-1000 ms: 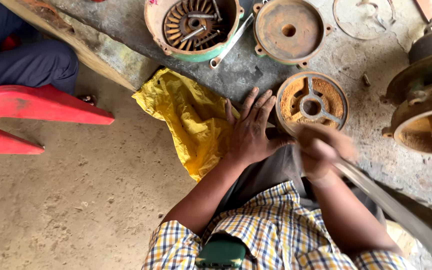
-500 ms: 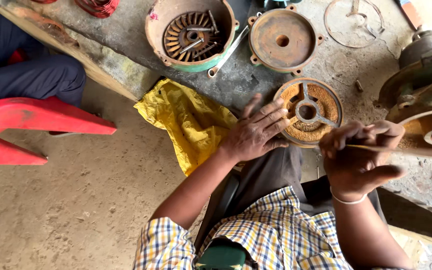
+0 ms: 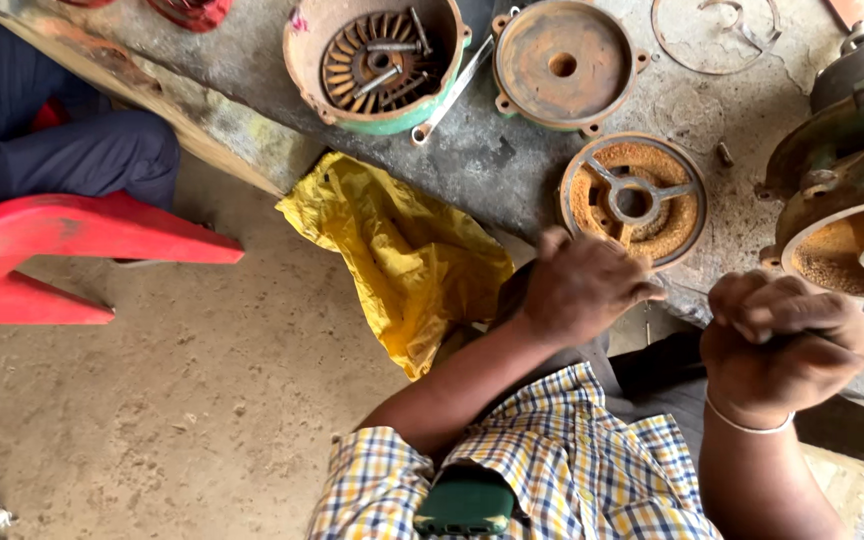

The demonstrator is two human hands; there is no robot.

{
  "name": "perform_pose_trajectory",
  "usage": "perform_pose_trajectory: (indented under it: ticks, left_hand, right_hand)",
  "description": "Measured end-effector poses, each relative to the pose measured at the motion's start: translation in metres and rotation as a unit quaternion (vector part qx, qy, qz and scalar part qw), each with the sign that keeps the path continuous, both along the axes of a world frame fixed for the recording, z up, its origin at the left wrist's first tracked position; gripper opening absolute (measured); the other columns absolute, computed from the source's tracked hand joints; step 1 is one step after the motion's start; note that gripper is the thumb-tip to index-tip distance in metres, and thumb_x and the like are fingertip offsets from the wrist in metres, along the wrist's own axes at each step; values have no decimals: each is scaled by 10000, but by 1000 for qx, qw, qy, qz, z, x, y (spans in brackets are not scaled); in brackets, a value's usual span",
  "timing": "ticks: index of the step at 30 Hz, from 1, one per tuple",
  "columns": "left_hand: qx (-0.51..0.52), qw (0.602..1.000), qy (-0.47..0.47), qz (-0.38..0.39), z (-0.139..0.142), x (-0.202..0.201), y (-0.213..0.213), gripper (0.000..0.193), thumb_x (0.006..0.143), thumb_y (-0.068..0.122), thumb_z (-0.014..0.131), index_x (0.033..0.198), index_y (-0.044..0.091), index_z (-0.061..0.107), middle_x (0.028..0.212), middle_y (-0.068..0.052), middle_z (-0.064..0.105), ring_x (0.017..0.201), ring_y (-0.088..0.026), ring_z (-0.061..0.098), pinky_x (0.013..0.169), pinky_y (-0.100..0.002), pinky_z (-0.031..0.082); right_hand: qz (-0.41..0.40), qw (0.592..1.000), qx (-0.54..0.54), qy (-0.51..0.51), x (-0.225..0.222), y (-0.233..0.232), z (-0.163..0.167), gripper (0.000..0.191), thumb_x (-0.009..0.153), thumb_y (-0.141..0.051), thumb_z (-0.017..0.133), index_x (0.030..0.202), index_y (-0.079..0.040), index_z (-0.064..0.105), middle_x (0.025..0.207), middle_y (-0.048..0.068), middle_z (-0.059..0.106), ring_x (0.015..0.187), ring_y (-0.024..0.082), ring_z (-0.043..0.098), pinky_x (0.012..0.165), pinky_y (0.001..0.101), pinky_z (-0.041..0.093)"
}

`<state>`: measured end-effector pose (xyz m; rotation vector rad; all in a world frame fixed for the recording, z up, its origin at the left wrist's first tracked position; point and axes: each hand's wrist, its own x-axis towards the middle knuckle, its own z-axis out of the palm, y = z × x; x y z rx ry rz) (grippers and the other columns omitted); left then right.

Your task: The person sits at a workbench holding cast metal pump parts and uses a file to scrape rust and sand from their surfaces. They file a round cover plate, then a three-spoke impeller disc, turning the parts to reach different sides, and finally place the filed disc on the bench.

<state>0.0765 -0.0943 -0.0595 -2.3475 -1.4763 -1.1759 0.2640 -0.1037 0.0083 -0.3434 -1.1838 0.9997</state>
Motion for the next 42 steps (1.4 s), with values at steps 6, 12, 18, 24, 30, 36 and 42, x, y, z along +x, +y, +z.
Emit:
perform_pose_trajectory:
  ticks: [6, 12, 18, 24, 30, 36, 42]
  left_hand:
    - [-73, 996, -18, -50, 21, -90, 44, 1036, 835, 871, 476, 1539, 111, 486, 1587, -191, 403, 1468, -389, 423, 1236, -549, 299]
    - [-131, 983, 94, -83, 33, -93, 73, 1126, 710, 987, 395, 1452, 163, 590, 1586, -83, 479, 1464, -338, 417, 1199, -539, 304]
    - [-68, 994, 81, -30, 40, -60, 43, 980, 775, 939, 421, 1152, 80, 704, 1283, -78, 630, 1288, -311, 531, 1078, -531, 378]
    - [0, 999, 30, 14, 30, -34, 24, 868, 846, 882, 479, 1087, 67, 659, 1143, -88, 594, 1164, -313, 531, 985, -498, 394]
    - [13, 1000, 2, 18, 28, -34, 22, 851, 872, 857, 537, 1151, 59, 639, 1191, -98, 587, 1207, -319, 527, 1039, -509, 404]
    - [-84, 994, -34, -65, 29, -48, 21, 763, 858, 709, 631, 1281, 74, 647, 1301, -105, 593, 1276, -336, 513, 1116, -484, 426]
    - [-88, 992, -51, -74, 33, -55, 17, 662, 882, 563, 740, 1321, 76, 648, 1375, -83, 587, 1333, -340, 489, 1167, -484, 413]
  right_hand:
    - [37, 998, 42, 25, -23, 18, -13, 514, 1016, -535, 616, 807, -82, 489, 583, 43, 478, 488, 144, 439, 498, 308, 376]
    - [45, 997, 27, 48, -70, 35, -16, 561, 1049, -470, 623, 682, -95, 425, 571, 21, 391, 458, 132, 391, 485, 299, 346]
    - [21, 998, 16, -48, -53, 16, -5, 503, 1042, -384, 653, 717, -75, 425, 576, 45, 414, 482, 158, 400, 512, 323, 379]
    - [-5, 1000, 6, -2, -33, 7, -9, 490, 1048, -419, 662, 763, -74, 461, 626, 49, 491, 496, 144, 447, 514, 293, 409]
    - [72, 996, 12, -56, -29, 13, -2, 588, 1029, -437, 680, 669, -62, 406, 556, 35, 417, 462, 132, 383, 484, 289, 327]
    - [-37, 997, 68, 1, -31, 1, -6, 552, 1068, -404, 591, 667, -109, 352, 521, -11, 330, 438, 113, 289, 424, 299, 288]
    - [-128, 977, 128, -110, -35, -5, -7, 500, 1077, -362, 491, 670, -111, 345, 527, -8, 340, 440, 129, 322, 365, 309, 323]
